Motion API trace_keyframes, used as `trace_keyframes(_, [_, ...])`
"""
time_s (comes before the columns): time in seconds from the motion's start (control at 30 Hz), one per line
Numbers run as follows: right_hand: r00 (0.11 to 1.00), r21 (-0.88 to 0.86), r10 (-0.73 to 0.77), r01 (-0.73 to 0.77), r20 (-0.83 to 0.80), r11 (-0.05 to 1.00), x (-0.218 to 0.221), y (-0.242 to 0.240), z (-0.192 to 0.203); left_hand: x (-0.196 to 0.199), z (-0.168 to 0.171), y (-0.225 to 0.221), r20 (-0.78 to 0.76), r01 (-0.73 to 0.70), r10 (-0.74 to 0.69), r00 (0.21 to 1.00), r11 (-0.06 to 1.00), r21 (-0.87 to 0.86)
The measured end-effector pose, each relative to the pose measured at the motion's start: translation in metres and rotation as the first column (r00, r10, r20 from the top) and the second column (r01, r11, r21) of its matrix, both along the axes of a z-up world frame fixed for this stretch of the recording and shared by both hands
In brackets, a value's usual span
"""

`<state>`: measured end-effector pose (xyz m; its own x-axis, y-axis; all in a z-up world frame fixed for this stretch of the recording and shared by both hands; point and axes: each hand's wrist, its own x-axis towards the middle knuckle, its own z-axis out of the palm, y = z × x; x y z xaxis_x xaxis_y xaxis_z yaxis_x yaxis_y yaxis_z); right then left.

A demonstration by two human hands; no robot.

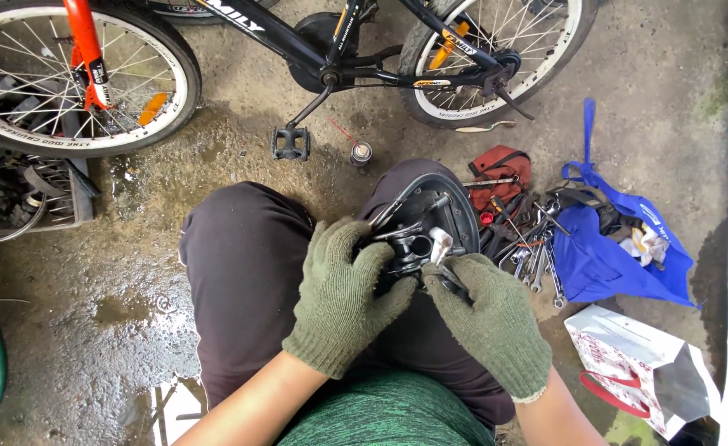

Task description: Tightening the bolts on a bicycle seat using a wrench while wearing gloves

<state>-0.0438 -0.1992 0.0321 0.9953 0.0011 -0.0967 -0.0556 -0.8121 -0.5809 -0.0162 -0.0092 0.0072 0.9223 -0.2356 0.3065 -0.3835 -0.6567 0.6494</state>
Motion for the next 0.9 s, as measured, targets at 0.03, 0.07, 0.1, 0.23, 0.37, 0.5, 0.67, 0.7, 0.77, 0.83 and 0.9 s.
trace_keyframes(0.03, [0.998, -0.002, -0.027, 0.027, -0.048, 1.0, 0.001, 0.0, 0.001, -0.001, 0.0, 0.001, 0.013, -0.008, 0.008, 1.0, 1.0, 0.012])
trace_keyframes(0.07, [0.994, -0.007, -0.055, 0.055, -0.095, 0.998, 0.001, -0.001, 0.003, -0.001, 0.0, 0.001, 0.027, -0.015, 0.014, 1.0, 1.0, 0.024])
trace_keyframes(0.1, [0.994, -0.007, -0.056, 0.055, -0.095, 0.998, 0.002, -0.001, 0.003, -0.002, 0.0, 0.0, 0.027, -0.015, 0.014, 1.0, 1.0, 0.024])
trace_keyframes(0.23, [0.992, -0.034, -0.067, 0.064, -0.109, 0.997, 0.001, 0.0, 0.002, -0.002, 0.002, -0.004, 0.026, -0.019, 0.017, 1.0, 0.997, 0.069])
trace_keyframes(0.37, [0.976, -0.025, -0.144, 0.142, -0.166, 0.99, 0.0, 0.006, 0.005, -0.006, -0.006, -0.01, 0.007, -0.039, 0.039, 0.999, 0.999, 0.035])
trace_keyframes(0.5, [0.958, 0.006, -0.191, 0.197, -0.216, 0.98, -0.003, 0.006, 0.005, 0.0, -0.017, -0.01, 0.025, -0.007, 0.008, 1.0, 1.0, -0.02])
trace_keyframes(0.67, [0.928, 0.113, -0.2, 0.246, -0.314, 0.963, -0.006, -0.005, 0.006, 0.008, -0.018, -0.01, 0.06, 0.067, -0.064, 0.996, 0.996, -0.058])
trace_keyframes(0.7, [0.928, 0.112, -0.202, 0.248, -0.314, 0.962, -0.002, -0.003, 0.015, 0.01, -0.016, -0.007, 0.061, 0.069, -0.066, 0.996, 0.996, -0.059])
trace_keyframes(0.77, [0.841, 0.072, -0.398, 0.452, -0.366, 0.889, 0.005, -0.001, 0.031, 0.014, -0.013, -0.004, 0.053, 0.124, -0.12, 0.991, 0.989, -0.083])
trace_keyframes(0.83, [0.839, 0.137, -0.418, 0.487, -0.349, 0.863, 0.014, -0.005, 0.034, 0.018, -0.013, -0.002, 0.07, 0.153, -0.148, 0.987, 0.986, -0.074])
trace_keyframes(0.9, [0.835, 0.203, -0.438, 0.517, -0.333, 0.831, 0.023, -0.009, 0.036, 0.022, -0.012, 0.0, 0.088, 0.182, -0.176, 0.98, 0.981, -0.062])
